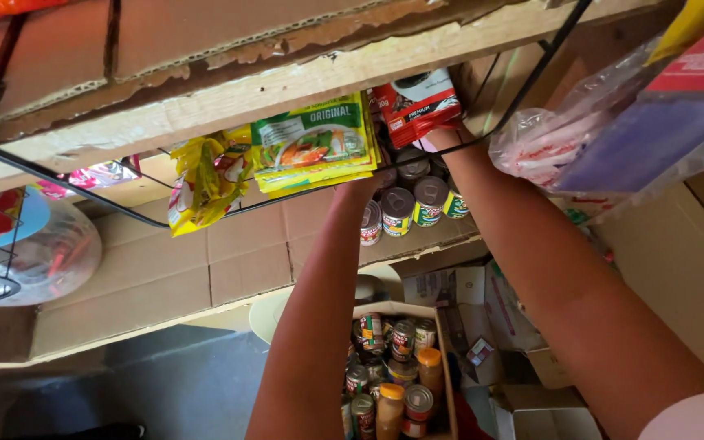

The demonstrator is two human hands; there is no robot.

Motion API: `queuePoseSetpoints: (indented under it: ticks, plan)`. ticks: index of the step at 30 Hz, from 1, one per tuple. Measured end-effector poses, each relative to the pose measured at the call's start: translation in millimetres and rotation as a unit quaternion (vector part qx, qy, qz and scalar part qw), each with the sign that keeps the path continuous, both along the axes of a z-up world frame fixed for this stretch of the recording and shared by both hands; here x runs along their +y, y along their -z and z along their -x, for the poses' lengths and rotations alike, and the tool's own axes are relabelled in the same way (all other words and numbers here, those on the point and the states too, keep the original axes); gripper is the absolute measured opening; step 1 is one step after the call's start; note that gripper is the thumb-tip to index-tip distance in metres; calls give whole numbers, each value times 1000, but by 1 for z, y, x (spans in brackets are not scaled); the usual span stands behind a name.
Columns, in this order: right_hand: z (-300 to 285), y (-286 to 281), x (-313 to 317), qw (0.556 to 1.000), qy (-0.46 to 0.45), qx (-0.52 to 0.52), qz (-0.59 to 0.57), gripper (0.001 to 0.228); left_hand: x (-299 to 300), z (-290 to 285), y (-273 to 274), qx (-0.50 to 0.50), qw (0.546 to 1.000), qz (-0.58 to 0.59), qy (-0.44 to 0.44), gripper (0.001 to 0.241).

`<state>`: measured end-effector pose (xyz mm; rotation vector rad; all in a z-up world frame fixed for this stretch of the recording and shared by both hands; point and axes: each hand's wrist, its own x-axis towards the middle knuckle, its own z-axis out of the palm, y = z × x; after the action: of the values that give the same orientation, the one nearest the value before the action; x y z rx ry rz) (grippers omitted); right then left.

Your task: Wiping canned goods with a cloth and organizing them on grocery store shelves.

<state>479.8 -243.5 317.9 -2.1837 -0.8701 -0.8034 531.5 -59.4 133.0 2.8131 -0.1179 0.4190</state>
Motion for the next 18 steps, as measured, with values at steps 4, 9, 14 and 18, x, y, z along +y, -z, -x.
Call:
queuePoseSetpoints:
  ticks: [4,9,14,18]
  plan:
    - [9,-13,-8,1000,-1,-8,13,52,-5,15,-19,12,998,56,37,68]
    - [15,-29,-22,999,-5,-13,31,53,-27,90,-127,22,986,162,14,73]
    - [44,-46,-26,997,-11,81,-2,61,-35,123,-127,-52,962,265,24,34]
    - [107,-54,-24,943,0,319,-91,82,-47,195,-156,-17,779,618,101,28]
